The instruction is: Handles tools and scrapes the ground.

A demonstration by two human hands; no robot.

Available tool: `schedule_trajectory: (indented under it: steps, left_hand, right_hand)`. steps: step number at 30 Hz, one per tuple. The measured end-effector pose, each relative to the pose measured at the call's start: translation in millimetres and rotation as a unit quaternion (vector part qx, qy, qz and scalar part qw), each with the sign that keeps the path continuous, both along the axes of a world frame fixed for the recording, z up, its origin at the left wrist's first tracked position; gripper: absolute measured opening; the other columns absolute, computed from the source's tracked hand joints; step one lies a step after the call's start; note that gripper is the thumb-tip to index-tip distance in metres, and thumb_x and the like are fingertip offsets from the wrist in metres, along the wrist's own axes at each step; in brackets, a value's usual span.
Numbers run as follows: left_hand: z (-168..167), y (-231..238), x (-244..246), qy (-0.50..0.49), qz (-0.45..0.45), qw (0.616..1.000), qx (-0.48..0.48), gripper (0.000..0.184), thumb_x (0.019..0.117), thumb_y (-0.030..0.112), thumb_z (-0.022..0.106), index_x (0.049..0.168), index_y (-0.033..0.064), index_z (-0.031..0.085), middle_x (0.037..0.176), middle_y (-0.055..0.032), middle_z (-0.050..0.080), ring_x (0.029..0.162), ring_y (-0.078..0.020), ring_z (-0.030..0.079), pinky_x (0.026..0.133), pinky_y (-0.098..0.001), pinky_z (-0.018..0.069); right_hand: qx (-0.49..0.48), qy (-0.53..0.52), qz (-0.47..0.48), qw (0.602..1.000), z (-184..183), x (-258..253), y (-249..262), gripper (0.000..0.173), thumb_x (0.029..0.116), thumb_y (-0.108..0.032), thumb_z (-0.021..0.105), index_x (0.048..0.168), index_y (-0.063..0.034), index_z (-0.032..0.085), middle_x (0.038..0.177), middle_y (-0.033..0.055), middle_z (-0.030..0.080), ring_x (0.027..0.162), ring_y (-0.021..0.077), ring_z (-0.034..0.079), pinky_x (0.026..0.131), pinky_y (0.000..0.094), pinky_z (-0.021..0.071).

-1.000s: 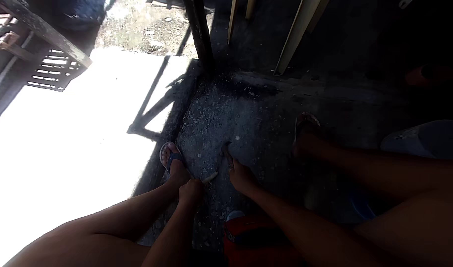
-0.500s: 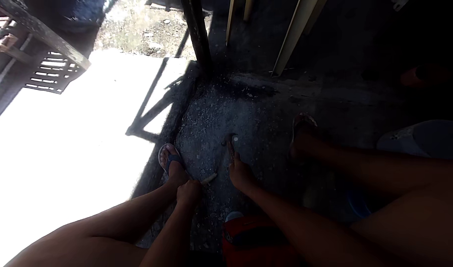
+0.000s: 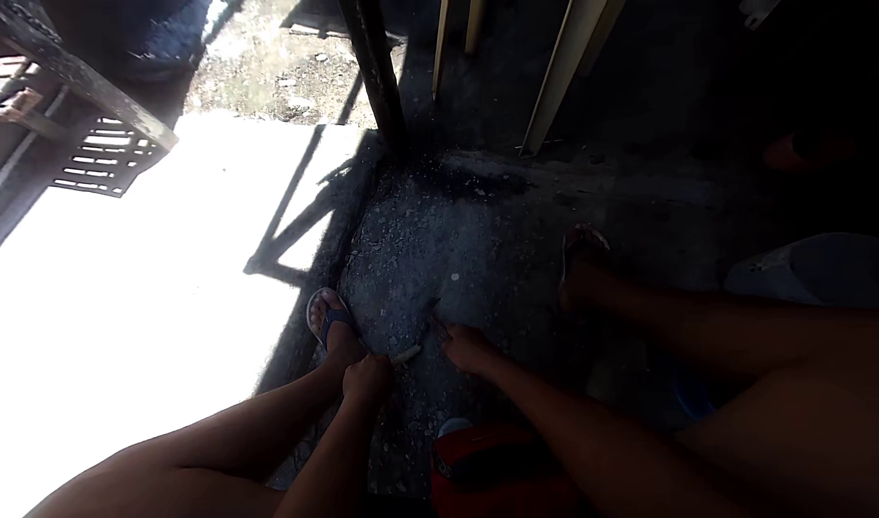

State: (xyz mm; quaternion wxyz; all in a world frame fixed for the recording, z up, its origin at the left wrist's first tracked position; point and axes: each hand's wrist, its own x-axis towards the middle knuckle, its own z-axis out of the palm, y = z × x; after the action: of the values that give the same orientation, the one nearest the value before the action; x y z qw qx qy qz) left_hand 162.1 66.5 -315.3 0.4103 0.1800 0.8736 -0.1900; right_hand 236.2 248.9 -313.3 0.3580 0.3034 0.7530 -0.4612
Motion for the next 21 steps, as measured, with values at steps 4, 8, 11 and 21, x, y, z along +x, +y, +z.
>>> schedule_trajectory:
  steps: [4,8,11,21]
  left_hand:
    - [0,1,2,-0.005,0.004,1.0,-0.007,0.033,0.104,0.032,0.052,0.123,0.0114,0.068,0.132,-0.0129,0.068,0.122,-0.0347,0.066,0.094,-0.0615,0.0533]
    - [-1,-1,1,-0.004,0.008,1.0,-0.005,0.033,0.1037,0.033,0.053,0.122,0.0111,0.068,0.131,-0.0135,0.068,0.121,-0.0352,0.066,0.094,-0.0613,0.0535]
    - [2,4,1,-0.005,0.006,1.0,-0.006,0.033,0.1032,0.033,0.053,0.123,0.0107,0.067,0.131,-0.0136,0.068,0.121,-0.0347,0.067,0.093,-0.0615,0.0539]
    - [4,3,-1,-0.007,0.004,1.0,-0.007,0.034,0.1034,0.033,0.053,0.125,0.0106,0.066,0.133,-0.0144,0.068,0.122,-0.036,0.066,0.094,-0.062,0.0535]
  right_hand:
    - [0.087,0.074,-0.062,0.992,5,-1,-9,0.05,0.1123,-0.026,0.041,0.157,-0.0045,0.032,0.106,0.0215,0.068,0.089,0.0325,0.073,0.08,0.0473,0.06]
    - [0.028,0.011,0.004,1.0,1,2,-6,0.043,0.1122,-0.027,0.039,0.148,-0.0047,0.036,0.092,0.0128,0.061,0.072,0.0201,0.065,0.066,0.0349,0.0559]
    - [0.046,0.013,0.001,0.999,5,0,-3,0.037,0.111,-0.025,0.042,0.14,-0.0036,0.049,0.098,0.0148,0.064,0.078,0.0217,0.068,0.071,0.0368,0.057]
    - [0.041,0.023,-0.023,0.999,8,-4,-4,0.036,0.1112,-0.026,0.042,0.139,-0.004,0.05,0.096,0.0149,0.064,0.073,0.0218,0.067,0.068,0.0367,0.057]
